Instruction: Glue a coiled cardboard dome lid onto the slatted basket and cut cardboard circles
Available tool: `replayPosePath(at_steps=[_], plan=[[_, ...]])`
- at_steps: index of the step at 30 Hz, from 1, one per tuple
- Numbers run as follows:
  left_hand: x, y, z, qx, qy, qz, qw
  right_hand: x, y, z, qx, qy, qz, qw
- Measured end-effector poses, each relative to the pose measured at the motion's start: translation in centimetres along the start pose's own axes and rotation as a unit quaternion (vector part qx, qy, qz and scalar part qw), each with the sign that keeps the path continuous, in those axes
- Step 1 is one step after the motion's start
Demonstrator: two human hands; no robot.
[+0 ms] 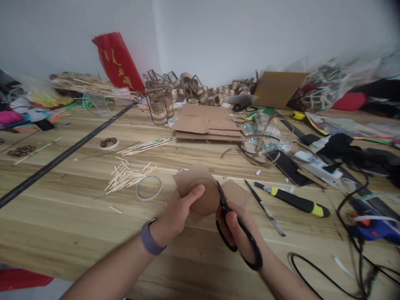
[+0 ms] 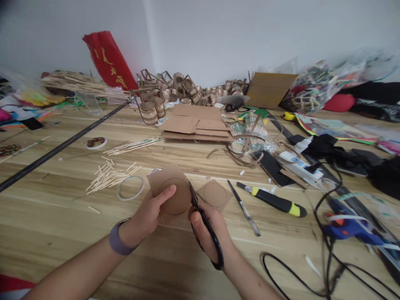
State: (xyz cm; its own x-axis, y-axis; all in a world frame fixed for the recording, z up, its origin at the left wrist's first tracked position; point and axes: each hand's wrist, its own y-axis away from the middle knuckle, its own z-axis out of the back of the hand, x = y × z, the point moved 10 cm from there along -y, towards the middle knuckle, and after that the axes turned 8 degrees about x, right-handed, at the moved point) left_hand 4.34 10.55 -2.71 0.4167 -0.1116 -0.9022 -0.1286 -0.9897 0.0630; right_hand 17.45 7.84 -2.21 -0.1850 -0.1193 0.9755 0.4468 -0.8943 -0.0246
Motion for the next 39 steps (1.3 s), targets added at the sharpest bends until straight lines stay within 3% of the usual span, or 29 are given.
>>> replayPosePath(at_steps=[4,11,18,39], plan=[[-0.1,0.0,0.0,0.013,-0.030,-0.001,0.999,-0.7,-0.1,0.1,0.007,-0.024,-0.025,0.999],[0.1,0.1,0.0,0.020,-0.059,0.003,0.998,0.3,-0.4,0.0,0.025,-0.003,0.003,1.000],[-0.4,0.1,-0.3,0.028,-0.075,0.002,0.997,-0.5,-0.4,-0.3,0.044,-0.013,-0.008,0.999],[0.9,-0.1,0.3,0.028,-0.060,0.024,0.998,-0.2,-0.1,-0.1,0.013,0.012,-0.001,1.000]])
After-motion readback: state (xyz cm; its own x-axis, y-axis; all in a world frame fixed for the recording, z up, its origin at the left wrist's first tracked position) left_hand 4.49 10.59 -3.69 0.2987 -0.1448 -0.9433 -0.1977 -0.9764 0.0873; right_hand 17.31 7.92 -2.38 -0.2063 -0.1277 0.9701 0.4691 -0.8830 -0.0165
